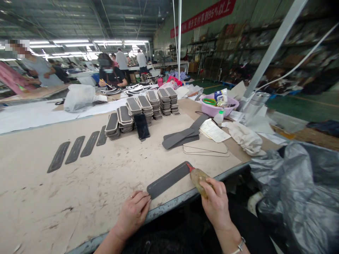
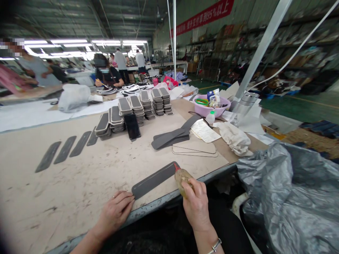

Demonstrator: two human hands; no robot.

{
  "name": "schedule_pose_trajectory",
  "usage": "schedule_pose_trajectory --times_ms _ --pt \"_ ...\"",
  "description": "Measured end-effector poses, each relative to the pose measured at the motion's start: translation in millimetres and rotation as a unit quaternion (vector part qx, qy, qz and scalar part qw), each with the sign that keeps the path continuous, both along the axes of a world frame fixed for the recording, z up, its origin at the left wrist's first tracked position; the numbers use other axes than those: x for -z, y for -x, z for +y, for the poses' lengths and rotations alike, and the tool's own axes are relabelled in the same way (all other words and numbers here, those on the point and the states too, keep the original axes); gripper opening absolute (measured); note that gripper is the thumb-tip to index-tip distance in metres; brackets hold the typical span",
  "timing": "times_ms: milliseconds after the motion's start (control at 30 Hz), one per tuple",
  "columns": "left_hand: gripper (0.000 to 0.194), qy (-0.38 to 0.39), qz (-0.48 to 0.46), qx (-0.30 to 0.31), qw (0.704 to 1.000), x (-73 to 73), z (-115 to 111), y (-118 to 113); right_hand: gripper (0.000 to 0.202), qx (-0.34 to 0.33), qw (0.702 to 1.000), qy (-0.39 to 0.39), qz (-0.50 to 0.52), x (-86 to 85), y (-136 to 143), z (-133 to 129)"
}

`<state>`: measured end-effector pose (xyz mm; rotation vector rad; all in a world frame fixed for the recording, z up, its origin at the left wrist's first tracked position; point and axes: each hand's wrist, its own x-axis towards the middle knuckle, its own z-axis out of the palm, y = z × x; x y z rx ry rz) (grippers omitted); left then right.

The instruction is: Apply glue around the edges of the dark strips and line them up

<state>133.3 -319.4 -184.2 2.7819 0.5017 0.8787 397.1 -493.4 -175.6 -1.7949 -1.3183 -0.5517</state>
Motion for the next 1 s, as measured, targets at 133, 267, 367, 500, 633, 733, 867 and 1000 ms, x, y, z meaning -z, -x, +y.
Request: schedule_pose_trajectory --times_ms 133,267,367,500,633,733,867,1000 --pt "0.019 -0.002 -0.005 0.002 1.000 -1.0 -0.1 0.2 0.027 0.012 1.000 -0.016 0.009 2.0 -1.9 -1.5" --pt "0.018 0.008 0.005 0.005 1.000 -1.1 -1.5 1.4 0.026 -0.050 0.995 -0.060 0.060 -0.5 12.0 -4.3" --pt "0.017 0.008 0.006 0.007 1.000 -0.1 -2.1 1.8 0.028 -0.145 0.985 -0.054 0.072 -1.5 32.4 -2.3" --pt "0.019 0.006 0.005 0.010 1.000 -0.8 -3.0 0.9 0.037 -0.251 0.966 -0.013 0.061 -3.1 58.7 4.0" --pt "0.019 0.008 -0.003 0.011 1.000 -4.1 -4.0 -0.9 0.043 -0.299 0.953 0.016 0.052 -6.7 70.3 8.1" --pt "0.018 0.003 0.008 0.015 1.000 -5.7 -3.8 -1.3 0.043 -0.305 0.951 0.023 0.046 -8.9 71.5 6.9" --pt "0.018 0.000 0.010 0.013 1.000 -5.5 -3.2 -0.7 0.042 -0.302 0.952 0.035 0.030 -11.8 71.0 0.5" --pt "0.019 0.007 0.011 0.015 1.000 -6.3 -3.6 -0.2 0.041 -0.304 0.952 0.033 0.008 -14.2 71.2 -8.5"
